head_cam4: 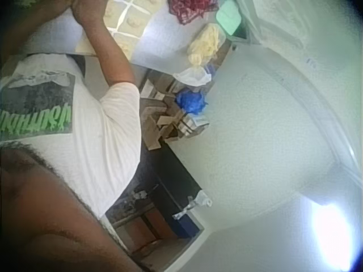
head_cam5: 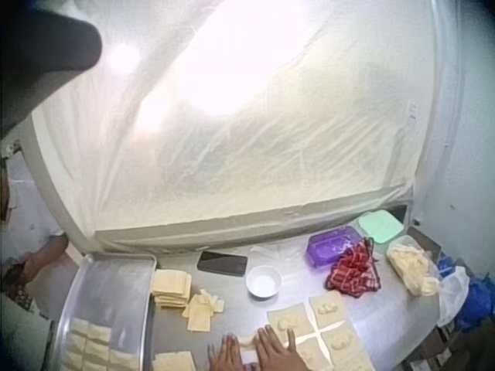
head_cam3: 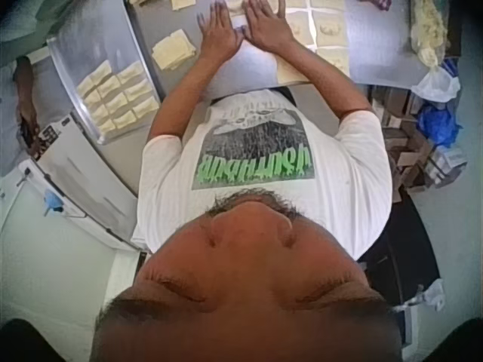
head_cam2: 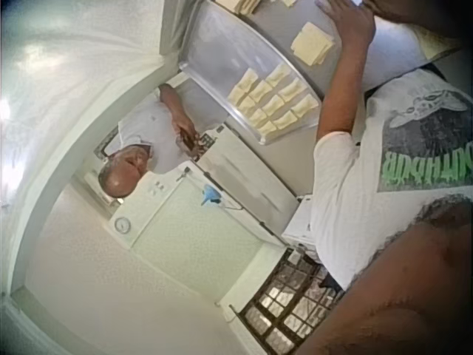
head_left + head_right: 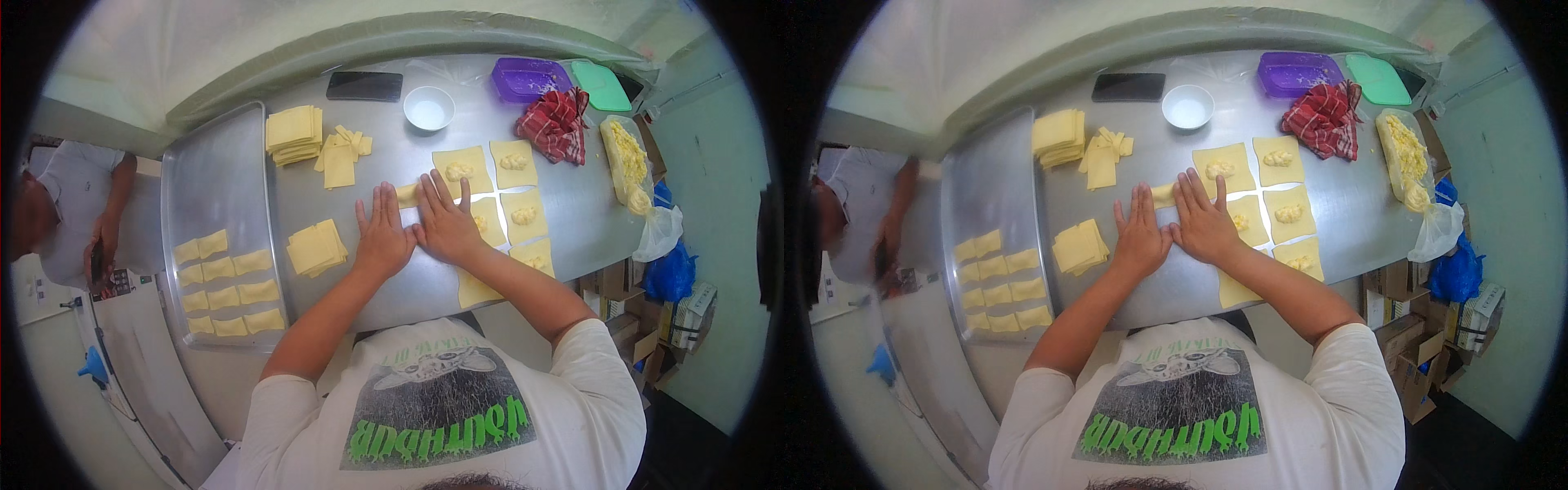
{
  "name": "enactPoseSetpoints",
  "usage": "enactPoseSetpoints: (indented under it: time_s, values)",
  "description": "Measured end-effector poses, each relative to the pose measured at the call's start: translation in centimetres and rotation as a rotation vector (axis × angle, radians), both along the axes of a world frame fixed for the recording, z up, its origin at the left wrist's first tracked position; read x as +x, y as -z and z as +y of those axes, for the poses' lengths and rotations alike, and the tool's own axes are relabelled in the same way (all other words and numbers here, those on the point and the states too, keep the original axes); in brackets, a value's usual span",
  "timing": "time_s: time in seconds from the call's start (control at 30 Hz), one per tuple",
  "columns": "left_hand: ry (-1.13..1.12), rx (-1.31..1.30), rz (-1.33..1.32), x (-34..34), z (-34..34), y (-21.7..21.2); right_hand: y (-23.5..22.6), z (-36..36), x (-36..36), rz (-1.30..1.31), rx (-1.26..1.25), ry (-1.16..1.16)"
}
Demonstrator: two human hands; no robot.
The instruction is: The person fills a piping bag with a yellow filling, then pipes the filling onto square pasta sheets. They fold and seal each sheet into a pocket and place the finished pieces onto a metal tray. The process is repeated for multiple units.
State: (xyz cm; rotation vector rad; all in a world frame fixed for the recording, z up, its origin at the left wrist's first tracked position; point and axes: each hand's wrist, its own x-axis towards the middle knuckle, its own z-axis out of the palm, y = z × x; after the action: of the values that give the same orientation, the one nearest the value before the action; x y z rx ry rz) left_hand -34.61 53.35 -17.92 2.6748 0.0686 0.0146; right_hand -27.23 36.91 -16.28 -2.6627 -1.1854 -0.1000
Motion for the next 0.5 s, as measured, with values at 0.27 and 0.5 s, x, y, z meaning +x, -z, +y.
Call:
enactPoseSetpoints:
  time_s: [0.27,0.5]
  values:
    - [0.040,0.109,0.071,0.2,0.0,1.0,0.1,0.5,1.4,0.104,-0.285,-0.039]
    - [-0.057,0.113,0.100,0.1,-0.1,0.3,-0.4,-0.1,2.3,0.188,-0.223,-0.013]
